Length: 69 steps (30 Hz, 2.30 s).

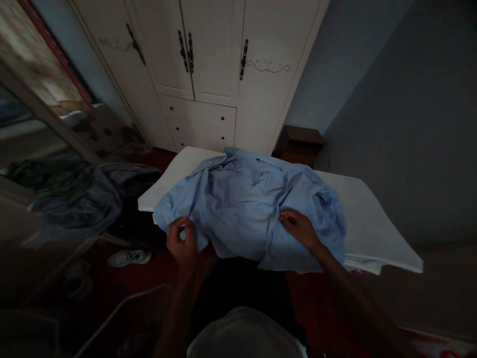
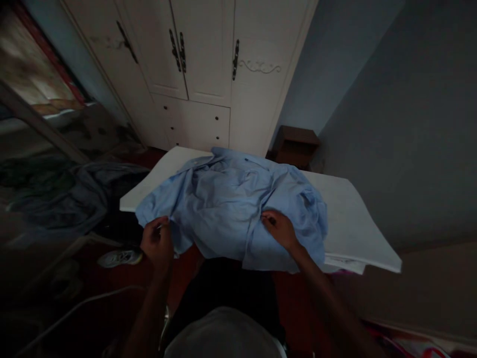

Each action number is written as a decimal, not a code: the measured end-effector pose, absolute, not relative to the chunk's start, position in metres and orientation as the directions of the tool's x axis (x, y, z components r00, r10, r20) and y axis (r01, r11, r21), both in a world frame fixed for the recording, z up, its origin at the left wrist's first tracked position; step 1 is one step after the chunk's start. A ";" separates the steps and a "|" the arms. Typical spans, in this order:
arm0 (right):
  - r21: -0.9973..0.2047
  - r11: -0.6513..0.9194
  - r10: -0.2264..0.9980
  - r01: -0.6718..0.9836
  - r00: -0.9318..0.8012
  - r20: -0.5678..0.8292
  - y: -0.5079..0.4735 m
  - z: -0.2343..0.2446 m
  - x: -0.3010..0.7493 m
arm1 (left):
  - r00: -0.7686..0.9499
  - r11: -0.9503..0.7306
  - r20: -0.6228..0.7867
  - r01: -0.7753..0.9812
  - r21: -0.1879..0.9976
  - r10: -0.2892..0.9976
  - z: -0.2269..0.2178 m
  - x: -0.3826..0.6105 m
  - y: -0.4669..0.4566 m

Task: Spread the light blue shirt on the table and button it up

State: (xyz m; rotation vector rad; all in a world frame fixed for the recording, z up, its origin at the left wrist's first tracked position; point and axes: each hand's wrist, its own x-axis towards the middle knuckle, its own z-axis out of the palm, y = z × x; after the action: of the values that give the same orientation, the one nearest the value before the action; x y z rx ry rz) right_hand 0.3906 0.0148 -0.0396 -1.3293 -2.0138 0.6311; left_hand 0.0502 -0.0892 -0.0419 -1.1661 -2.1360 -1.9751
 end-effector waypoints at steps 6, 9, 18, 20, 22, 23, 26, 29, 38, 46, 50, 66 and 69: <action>-0.598 0.277 0.953 0.752 -0.137 0.269 0.015 -0.045 0.381 | -0.652 0.031 0.213 0.343 0.939 0.728 -0.069 0.023 -0.101; -0.605 0.293 0.947 0.741 -0.138 0.290 0.011 -0.040 0.380 | -0.601 0.046 0.195 0.362 0.931 0.775 -0.068 0.036 -0.098; -0.620 0.296 0.947 0.727 -0.137 0.292 0.006 -0.038 0.379 | -0.626 0.129 -0.032 0.110 0.986 0.779 -0.078 0.039 -0.101; -0.616 0.302 0.945 0.727 -0.145 0.292 0.006 -0.038 0.379 | -0.557 0.110 -0.098 -0.012 0.994 0.825 -0.079 0.044 -0.107; -0.607 0.302 0.945 0.735 -0.148 0.291 0.005 -0.039 0.379 | -0.516 0.093 -0.125 -0.088 0.992 0.847 -0.078 0.053 -0.113; -0.604 0.302 0.945 0.738 -0.147 0.293 0.005 -0.039 0.379 | -0.512 0.082 -0.126 -0.109 0.991 0.849 -0.078 0.056 -0.116; -0.609 0.325 0.937 0.723 -0.158 0.312 0.005 -0.041 0.381 | -0.590 0.022 -0.070 -0.088 0.996 0.805 -0.084 0.057 -0.120; -0.623 0.364 0.923 0.693 -0.177 0.343 0.006 -0.044 0.383 | -0.744 -0.008 0.089 0.113 0.994 0.662 -0.098 0.034 -0.118; -0.650 0.356 0.926 0.672 -0.161 0.341 0.008 -0.047 0.386 | -0.751 0.208 0.070 0.270 0.940 0.657 -0.128 -0.027 -0.101; -0.714 0.276 0.959 0.643 -0.134 0.249 0.007 -0.044 0.389 | -0.889 0.189 0.107 0.210 0.959 0.446 -0.133 -0.068 -0.094; -0.741 0.234 0.971 0.630 -0.115 0.210 0.006 -0.041 0.388 | -0.813 0.177 0.100 0.243 0.954 0.573 -0.124 -0.068 -0.096; -0.780 0.373 0.927 0.503 -0.173 0.332 0.007 -0.046 0.386 | -0.163 -0.369 0.620 0.678 0.636 0.768 0.002 0.133 -0.133; -0.786 0.381 0.925 0.487 -0.180 0.336 0.008 -0.048 0.386 | 0.299 -0.519 0.464 0.711 0.476 0.834 -0.012 0.177 -0.126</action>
State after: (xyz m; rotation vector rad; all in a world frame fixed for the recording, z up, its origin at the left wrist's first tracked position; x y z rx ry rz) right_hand 0.3860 0.0082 -0.0483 -1.2307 -1.8130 0.6665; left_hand 0.1770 -0.1262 -0.0123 -2.6709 -1.6085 -1.1461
